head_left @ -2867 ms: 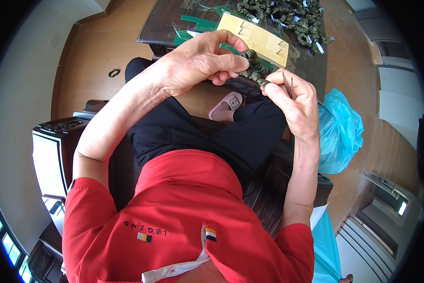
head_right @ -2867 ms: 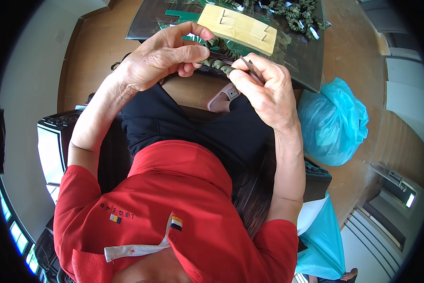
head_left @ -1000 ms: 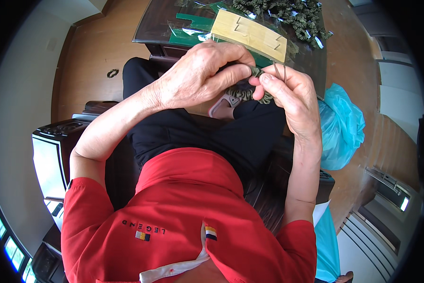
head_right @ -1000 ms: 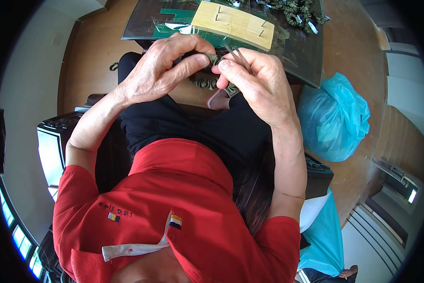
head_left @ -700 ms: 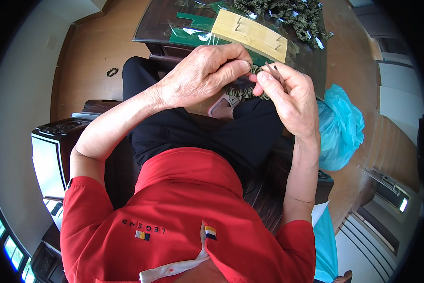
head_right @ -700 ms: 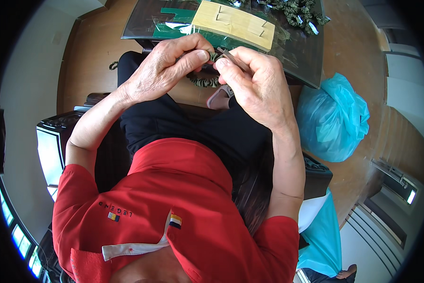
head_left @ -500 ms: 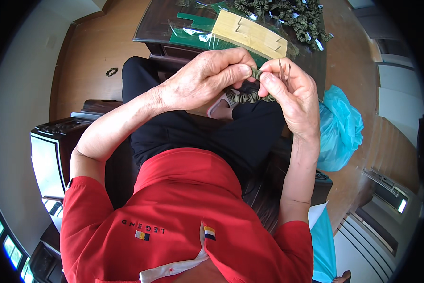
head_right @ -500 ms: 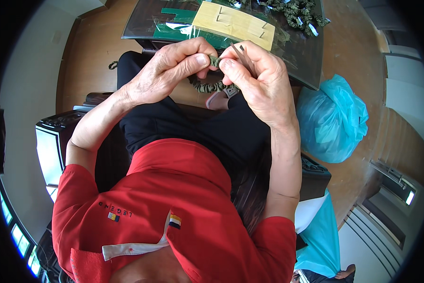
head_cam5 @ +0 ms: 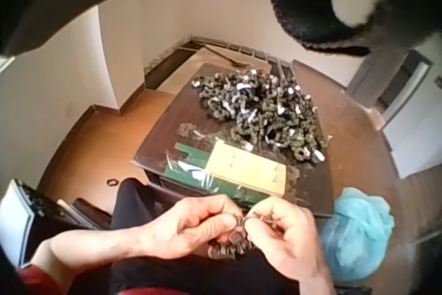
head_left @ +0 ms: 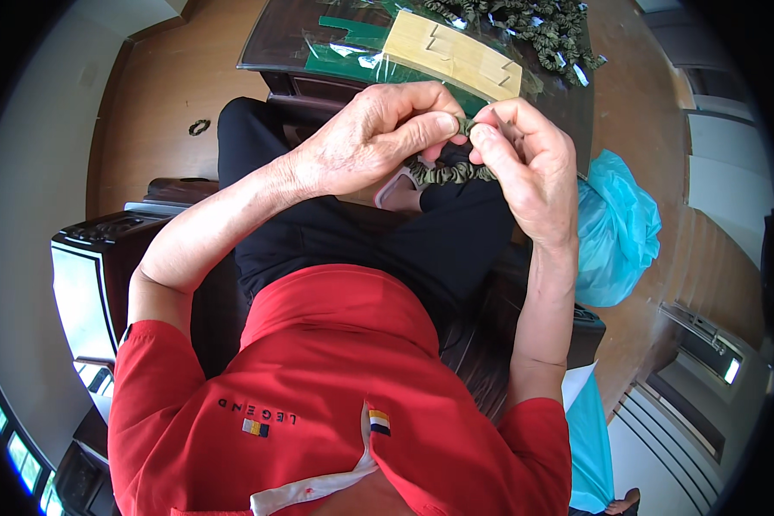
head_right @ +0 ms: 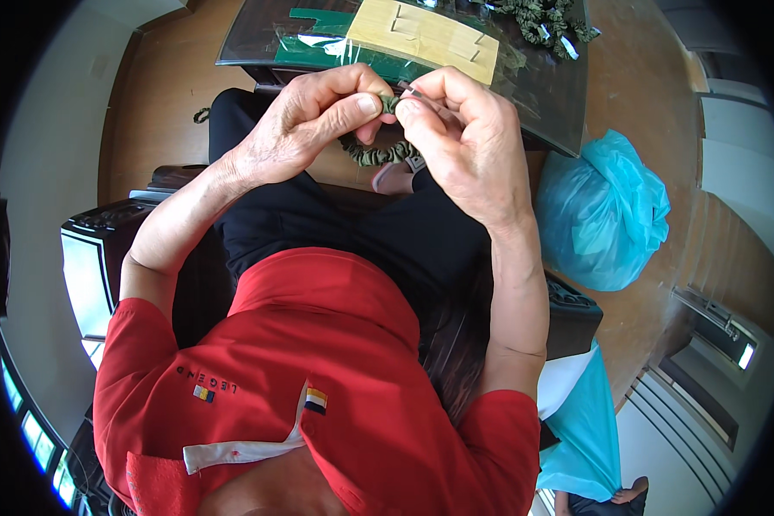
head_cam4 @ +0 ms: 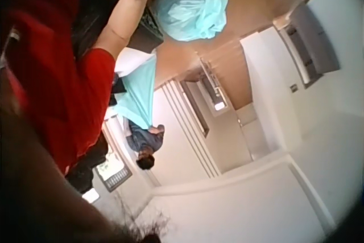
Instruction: Assembling small components onto a green patterned strap at a workshop table.
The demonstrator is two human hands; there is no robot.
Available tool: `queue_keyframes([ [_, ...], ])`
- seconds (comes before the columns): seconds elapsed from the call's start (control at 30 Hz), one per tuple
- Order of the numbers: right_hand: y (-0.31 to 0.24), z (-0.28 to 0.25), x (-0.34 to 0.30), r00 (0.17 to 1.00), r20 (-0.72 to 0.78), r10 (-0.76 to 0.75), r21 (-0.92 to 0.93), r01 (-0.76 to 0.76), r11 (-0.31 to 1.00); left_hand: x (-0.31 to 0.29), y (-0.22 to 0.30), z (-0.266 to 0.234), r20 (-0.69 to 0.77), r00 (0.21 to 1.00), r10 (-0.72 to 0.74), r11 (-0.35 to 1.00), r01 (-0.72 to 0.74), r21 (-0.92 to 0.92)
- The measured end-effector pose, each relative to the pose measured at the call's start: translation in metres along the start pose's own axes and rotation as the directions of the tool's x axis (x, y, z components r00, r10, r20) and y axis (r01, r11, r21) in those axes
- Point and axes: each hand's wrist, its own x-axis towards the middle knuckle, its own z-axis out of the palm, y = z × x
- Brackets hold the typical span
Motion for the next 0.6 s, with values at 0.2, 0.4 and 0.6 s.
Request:
queue_keyframes([
  [0.2, 0.002, 0.008, 0.004, 0.979, -0.029, -0.201, -0.273, 0.186, 0.944, -0.005, 0.001, -0.002, -0.03, 0.999, -0.013, 0.954, 0.021, 0.299],
  [0.4, 0.022, 0.011, 0.024, 0.999, 0.018, -0.047, -0.054, 0.048, 0.997, -0.002, -0.005, -0.024, -0.093, 0.899, 0.427, 0.717, -0.275, 0.64],
  [0.6, 0.059, -0.035, 0.042, 0.989, -0.092, 0.114, 0.139, -0.101, 0.985, -0.045, -0.014, -0.138, -0.747, 0.577, 0.33, 0.626, 0.459, 0.631],
])
